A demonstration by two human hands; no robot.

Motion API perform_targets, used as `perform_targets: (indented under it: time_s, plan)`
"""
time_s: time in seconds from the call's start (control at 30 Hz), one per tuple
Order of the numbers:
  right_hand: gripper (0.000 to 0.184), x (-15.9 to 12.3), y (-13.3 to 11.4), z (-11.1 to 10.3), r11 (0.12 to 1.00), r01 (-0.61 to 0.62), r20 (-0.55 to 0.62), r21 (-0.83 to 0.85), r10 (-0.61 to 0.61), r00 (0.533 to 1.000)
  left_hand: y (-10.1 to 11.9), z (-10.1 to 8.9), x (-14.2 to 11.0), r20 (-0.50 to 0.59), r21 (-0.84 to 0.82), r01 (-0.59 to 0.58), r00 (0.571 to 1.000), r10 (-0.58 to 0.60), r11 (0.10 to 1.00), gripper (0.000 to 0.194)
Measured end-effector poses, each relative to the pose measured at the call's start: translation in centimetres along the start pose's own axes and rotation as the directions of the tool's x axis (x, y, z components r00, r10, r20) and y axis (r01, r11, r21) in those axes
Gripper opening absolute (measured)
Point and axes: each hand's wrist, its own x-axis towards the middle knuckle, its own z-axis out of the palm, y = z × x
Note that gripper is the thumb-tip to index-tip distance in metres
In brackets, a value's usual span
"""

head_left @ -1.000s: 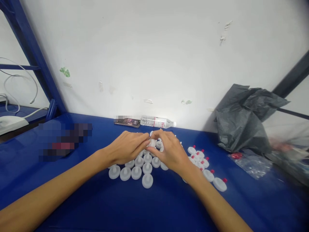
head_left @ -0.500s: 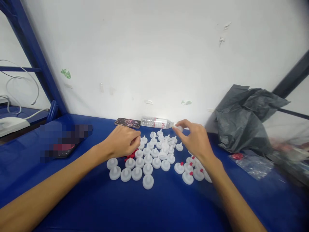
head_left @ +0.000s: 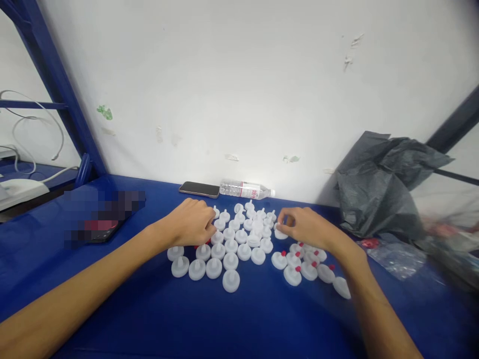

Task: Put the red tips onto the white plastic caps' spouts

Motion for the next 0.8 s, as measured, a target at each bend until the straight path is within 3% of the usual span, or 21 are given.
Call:
perform_targets:
  time_s: [0.1, 0.2, 0.3, 0.43, 0.53, 0.7, 0.8]
  plan:
    - [0.005, 0.0, 0.2, -0.2, 1.000, -0.023, 0.051, 0.006, 0.023, 0.998, 0.1, -0.1, 0.0, 0.003, 0.001, 0.005, 1.000, -0.005, 1.000, 0.032]
    - [0.008, 0.4, 1.5, -0.9, 0.996, -0.088, -0.050, -0.036, 0.086, 0.995, 0.2, -0.3, -0.1, 0.004, -0.013, 0.001, 1.000, -0.001, 1.000, 0.035]
    - [0.011, 0.9, 3.5, -1.2, 0.969, -0.225, -0.183, -0.097, 0.205, 0.961, 0.1, -0.1, -0.1, -0.014, -0.039, -0.014, 1.000, 0.013, 0.999, 0.039]
    - [0.023, 1.2, 5.2, 0.1, 0.934, -0.337, -0.203, -0.116, 0.310, 0.929, -0.4, 0.8, 0.0, -0.037, -0.062, -0.050, 0.998, 0.047, 0.997, 0.039]
    - [0.031, 1.1, 5.2, 1.0, 0.940, -0.330, -0.201, -0.087, 0.308, 0.930, -0.9, 2.0, 0.2, -0.088, -0.078, -0.077, 0.994, 0.070, 0.994, 0.038]
    - [0.036, 1.3, 4.3, 0.8, 0.957, -0.290, -0.355, 0.011, 0.275, 0.894, -1.5, 3.5, 0.5, -0.197, -0.120, -0.133, 0.974, 0.108, 0.984, 0.043]
    - [0.029, 1.6, 3.3, 0.9, 0.972, -0.205, -0.420, 0.112, 0.234, 0.877, -1.7, 4.0, 0.6, -0.248, -0.131, -0.151, 0.962, 0.115, 0.980, 0.044]
